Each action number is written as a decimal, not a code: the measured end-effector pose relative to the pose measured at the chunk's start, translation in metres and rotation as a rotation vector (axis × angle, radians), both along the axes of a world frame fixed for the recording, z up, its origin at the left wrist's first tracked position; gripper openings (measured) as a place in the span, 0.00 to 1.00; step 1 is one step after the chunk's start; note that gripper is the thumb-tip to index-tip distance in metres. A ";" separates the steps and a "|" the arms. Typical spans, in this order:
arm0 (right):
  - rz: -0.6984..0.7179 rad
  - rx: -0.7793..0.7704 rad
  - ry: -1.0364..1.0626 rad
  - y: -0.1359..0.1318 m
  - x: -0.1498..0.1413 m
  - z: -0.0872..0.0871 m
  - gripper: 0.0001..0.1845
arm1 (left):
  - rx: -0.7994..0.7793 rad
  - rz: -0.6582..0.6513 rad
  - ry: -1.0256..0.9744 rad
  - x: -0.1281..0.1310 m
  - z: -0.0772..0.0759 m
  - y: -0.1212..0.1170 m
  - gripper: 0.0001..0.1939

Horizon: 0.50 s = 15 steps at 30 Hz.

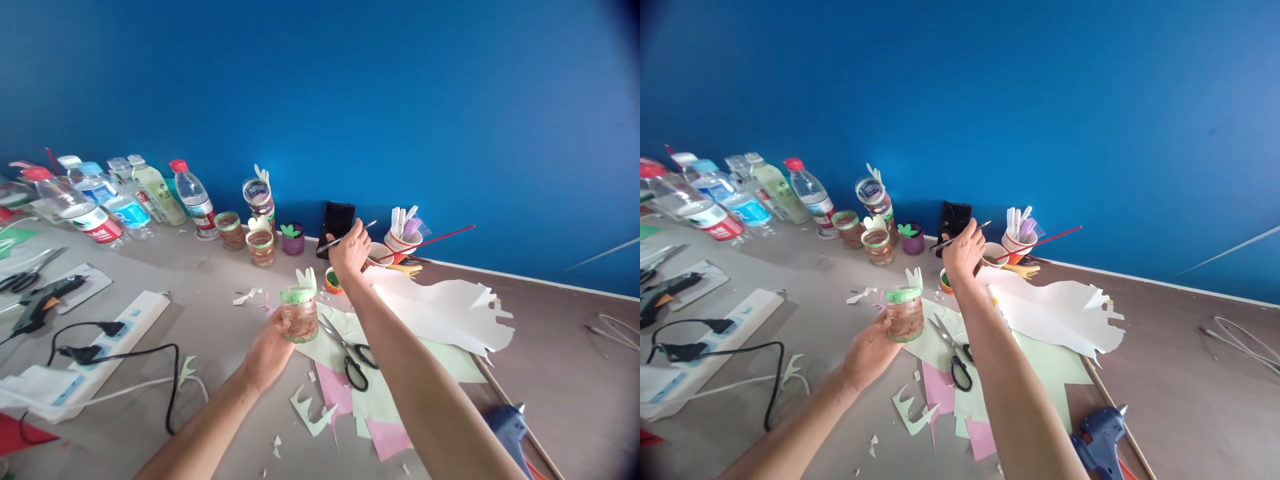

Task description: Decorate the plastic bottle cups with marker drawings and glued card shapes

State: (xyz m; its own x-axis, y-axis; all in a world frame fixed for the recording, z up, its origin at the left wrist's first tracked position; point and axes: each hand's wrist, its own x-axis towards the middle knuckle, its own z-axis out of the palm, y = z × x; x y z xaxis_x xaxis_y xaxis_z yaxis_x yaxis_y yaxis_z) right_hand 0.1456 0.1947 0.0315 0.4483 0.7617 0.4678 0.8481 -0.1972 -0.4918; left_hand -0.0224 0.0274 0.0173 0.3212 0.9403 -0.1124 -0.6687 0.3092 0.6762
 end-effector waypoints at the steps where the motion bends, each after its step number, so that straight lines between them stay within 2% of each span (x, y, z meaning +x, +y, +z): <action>1: -0.020 0.003 0.006 0.005 -0.005 -0.003 0.42 | 0.005 0.004 0.000 0.000 0.001 0.000 0.17; 6: -0.088 0.018 0.026 0.023 -0.022 -0.016 0.45 | 0.000 0.002 0.009 0.001 0.004 -0.001 0.18; 15: -0.118 0.075 0.021 0.036 -0.022 -0.026 0.49 | -0.029 -0.031 0.051 0.004 0.003 -0.006 0.18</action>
State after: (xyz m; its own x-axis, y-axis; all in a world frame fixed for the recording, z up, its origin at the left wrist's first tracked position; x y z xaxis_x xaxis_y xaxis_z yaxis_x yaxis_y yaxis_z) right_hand 0.1236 0.2312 0.0059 0.5427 0.6664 0.5113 0.8109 -0.2568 -0.5259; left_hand -0.0180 0.0210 0.0207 0.3437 0.9260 -0.1561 -0.6231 0.3492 0.6998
